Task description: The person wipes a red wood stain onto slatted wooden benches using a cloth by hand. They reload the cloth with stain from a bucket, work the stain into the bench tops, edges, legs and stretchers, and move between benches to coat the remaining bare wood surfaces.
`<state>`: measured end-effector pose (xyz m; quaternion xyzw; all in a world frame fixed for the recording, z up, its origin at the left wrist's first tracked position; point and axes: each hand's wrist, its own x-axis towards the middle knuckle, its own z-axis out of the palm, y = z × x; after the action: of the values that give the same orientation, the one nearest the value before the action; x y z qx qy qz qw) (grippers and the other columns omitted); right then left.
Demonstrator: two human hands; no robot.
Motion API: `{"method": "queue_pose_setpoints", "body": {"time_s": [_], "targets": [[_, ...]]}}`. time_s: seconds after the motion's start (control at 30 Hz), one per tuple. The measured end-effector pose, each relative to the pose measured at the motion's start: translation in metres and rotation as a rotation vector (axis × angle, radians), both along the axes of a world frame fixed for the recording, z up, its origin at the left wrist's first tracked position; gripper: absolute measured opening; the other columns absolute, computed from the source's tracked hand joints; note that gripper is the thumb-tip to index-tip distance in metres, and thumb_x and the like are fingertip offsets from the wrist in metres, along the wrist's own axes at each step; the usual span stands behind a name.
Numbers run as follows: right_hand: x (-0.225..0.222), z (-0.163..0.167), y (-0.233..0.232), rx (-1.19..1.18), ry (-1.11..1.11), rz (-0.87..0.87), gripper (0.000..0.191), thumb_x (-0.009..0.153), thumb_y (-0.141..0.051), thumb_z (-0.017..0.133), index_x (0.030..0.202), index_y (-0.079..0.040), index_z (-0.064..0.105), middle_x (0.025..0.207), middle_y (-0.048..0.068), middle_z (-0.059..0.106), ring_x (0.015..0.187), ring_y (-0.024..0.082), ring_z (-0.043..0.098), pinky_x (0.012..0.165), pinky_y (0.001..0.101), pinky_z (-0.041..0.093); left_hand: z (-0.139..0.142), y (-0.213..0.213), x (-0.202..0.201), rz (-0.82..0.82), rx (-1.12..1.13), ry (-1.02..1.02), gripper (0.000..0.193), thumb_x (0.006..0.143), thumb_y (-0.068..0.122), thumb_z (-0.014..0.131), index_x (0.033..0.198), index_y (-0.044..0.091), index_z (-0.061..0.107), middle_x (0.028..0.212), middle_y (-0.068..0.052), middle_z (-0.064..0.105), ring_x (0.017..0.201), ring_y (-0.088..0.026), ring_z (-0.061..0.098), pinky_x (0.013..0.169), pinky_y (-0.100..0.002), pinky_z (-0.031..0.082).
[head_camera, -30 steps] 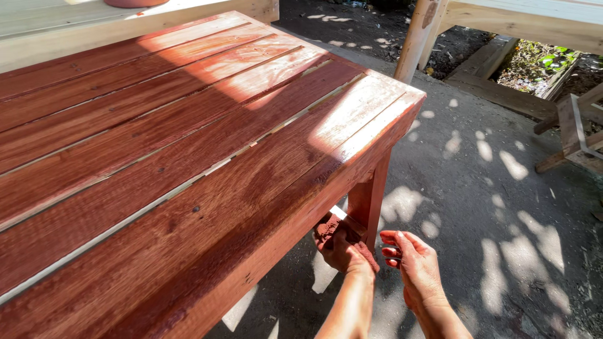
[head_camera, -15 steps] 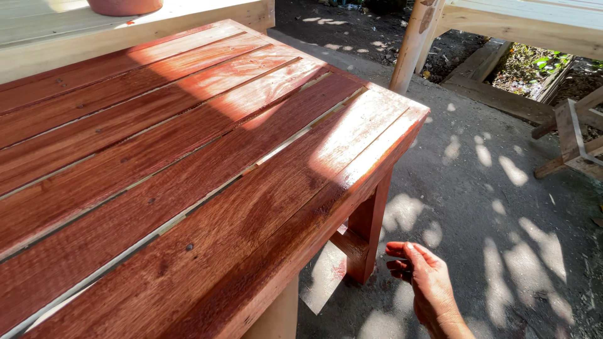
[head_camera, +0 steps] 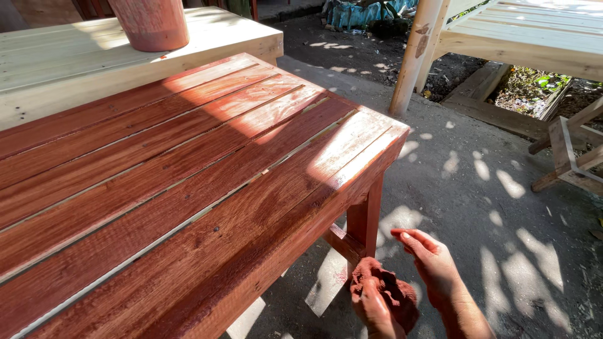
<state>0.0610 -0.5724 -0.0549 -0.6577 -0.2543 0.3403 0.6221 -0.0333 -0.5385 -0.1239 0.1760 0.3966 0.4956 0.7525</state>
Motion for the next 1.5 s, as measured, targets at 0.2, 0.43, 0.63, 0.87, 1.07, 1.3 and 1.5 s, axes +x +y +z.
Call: {"method": "queue_pose_setpoints", "body": {"time_s": [0.2, 0.43, 0.63, 0.87, 1.07, 1.3, 1.5], "targets": [[-0.011, 0.054, -0.014, 0.158, 0.2, 0.173, 0.071, 0.09, -0.037, 0.062, 0.154, -0.012, 0.045, 0.154, 0.004, 0.057, 0.138, 0.018, 0.051, 0.113, 0.0329, 0.037, 0.095, -0.018, 0.004, -0.116, 0.194, -0.444, 0.044, 0.084, 0.009, 0.06, 0.126, -0.001, 0.067, 0.106, -0.012, 0.074, 0.091, -0.021, 0.072, 0.079, -0.032, 0.06], [-0.04, 0.092, -0.007, 0.47, 0.159, -0.086, 0.069, 0.09, -0.039, 0.061, 0.152, -0.012, 0.046, 0.142, 0.009, 0.06, 0.124, 0.022, 0.058, 0.106, 0.0366, 0.043, 0.164, -0.015, 0.019, -0.019, 0.919, 0.335, 0.046, 0.102, 0.025, 0.056, 0.141, 0.001, 0.059, 0.14, -0.02, 0.058, 0.133, -0.034, 0.053, 0.116, -0.048, 0.037], [-0.057, 0.106, 0.023, 0.442, 0.171, -0.34, 0.06, 0.09, -0.033, 0.062, 0.145, -0.01, 0.053, 0.131, 0.009, 0.064, 0.113, 0.022, 0.061, 0.099, 0.0375, 0.047, 0.236, -0.014, -0.007, -0.182, 1.188, 0.859, 0.057, 0.093, 0.026, 0.064, 0.138, -0.006, 0.053, 0.144, -0.031, 0.051, 0.14, -0.051, 0.039, 0.114, -0.058, 0.025], [-0.056, 0.182, 0.076, 0.34, 0.234, -0.521, 0.049, 0.09, -0.026, 0.063, 0.136, -0.008, 0.061, 0.118, 0.009, 0.068, 0.101, 0.022, 0.065, 0.091, 0.0385, 0.051, 0.308, 0.004, -0.081, -0.075, 1.127, 0.574, 0.027, 0.099, 0.01, 0.059, 0.12, 0.003, 0.075, 0.134, -0.021, 0.068, 0.13, -0.036, 0.061, 0.11, -0.046, 0.05], [-0.047, 0.142, 0.095, 0.442, 0.649, -0.527, 0.028, 0.084, -0.02, 0.06, 0.111, -0.014, 0.066, 0.102, 0.005, 0.071, 0.087, 0.018, 0.072, 0.08, 0.0348, 0.061, 0.336, 0.036, -0.148, -0.052, 0.858, 0.59, 0.024, 0.097, 0.002, 0.056, 0.111, 0.003, 0.076, 0.12, -0.013, 0.071, 0.115, -0.026, 0.071, 0.094, -0.035, 0.061], [-0.191, 0.089, 0.047, 0.534, 0.829, -0.433, 0.018, 0.105, -0.022, 0.059, 0.115, -0.007, 0.06, 0.104, 0.007, 0.063, 0.089, 0.02, 0.064, 0.08, 0.035, 0.053, 0.364, 0.051, -0.212, -0.009, 0.769, 0.766, 0.023, 0.098, -0.003, 0.055, 0.11, 0.003, 0.073, 0.12, -0.011, 0.07, 0.119, -0.022, 0.067, 0.101, -0.034, 0.056], [-0.337, 0.147, 0.027, 0.429, 0.954, -0.617, 0.03, 0.084, -0.012, 0.039, 0.109, -0.012, 0.056, 0.112, 0.006, 0.064, 0.106, 0.019, 0.064, 0.096, 0.0331, 0.052, 0.38, 0.064, -0.252, -0.065, 0.726, 0.846, 0.023, 0.099, -0.001, 0.055, 0.111, 0.004, 0.074, 0.126, -0.01, 0.062, 0.126, -0.023, 0.061, 0.103, -0.035, 0.055]]}}
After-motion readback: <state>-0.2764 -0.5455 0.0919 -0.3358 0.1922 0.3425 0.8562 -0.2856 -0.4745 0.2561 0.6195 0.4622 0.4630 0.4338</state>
